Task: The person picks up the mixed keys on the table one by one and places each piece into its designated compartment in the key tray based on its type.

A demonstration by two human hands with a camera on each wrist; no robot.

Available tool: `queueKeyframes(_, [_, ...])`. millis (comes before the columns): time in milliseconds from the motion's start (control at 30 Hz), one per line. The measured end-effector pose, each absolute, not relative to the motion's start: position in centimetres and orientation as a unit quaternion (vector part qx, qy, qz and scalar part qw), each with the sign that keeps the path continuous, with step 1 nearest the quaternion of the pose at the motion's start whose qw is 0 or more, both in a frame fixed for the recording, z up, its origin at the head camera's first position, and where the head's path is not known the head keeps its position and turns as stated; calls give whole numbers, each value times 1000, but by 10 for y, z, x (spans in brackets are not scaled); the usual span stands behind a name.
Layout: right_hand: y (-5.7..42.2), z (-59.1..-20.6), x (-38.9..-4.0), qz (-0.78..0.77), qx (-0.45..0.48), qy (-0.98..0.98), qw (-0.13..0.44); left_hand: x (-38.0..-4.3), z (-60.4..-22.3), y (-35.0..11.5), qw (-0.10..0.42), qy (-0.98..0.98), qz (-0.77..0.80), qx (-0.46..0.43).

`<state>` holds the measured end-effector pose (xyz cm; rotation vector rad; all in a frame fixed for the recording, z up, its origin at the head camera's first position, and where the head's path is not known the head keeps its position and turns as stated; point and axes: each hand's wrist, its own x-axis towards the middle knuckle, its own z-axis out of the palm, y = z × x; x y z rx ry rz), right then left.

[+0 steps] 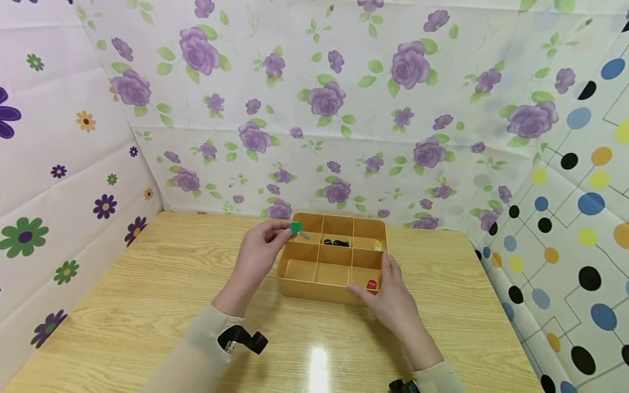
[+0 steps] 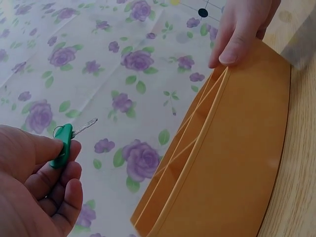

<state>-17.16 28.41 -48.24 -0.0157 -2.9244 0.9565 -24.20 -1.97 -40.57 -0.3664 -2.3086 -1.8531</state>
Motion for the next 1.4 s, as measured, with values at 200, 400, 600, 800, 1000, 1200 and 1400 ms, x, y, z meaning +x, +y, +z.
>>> queueKeyframes(200, [284, -483, -173, 311, -7, -950, 30, -240, -404, -6, 71, -777, -611, -132])
queueKeyframes(400, [284, -484, -173, 310, -10, -950, 29, -239, -404, 5, 70, -780, -606, -139])
queueKeyframes(600, [285, -485, -174, 310, -8, -950, 32, -240, -405, 15, 65, -786, -598, -146])
queueKeyframes(800, [285, -485, -174, 312, -8, -950, 29, -242, -408, 23, 69, -799, -578, -152])
queueKeyframes(1000, [285, -484, -174, 314, -8, -949, 29, -243, -411, 30, 75, -809, -562, -157])
queueKeyframes(1200, [285, -483, -173, 316, -8, -948, 29, -243, -413, 36, 76, -817, -546, -170])
queueKeyframes(1400, [285, -483, -173, 318, -4, -948, 30, -243, -414, 40, 78, -826, -529, -178])
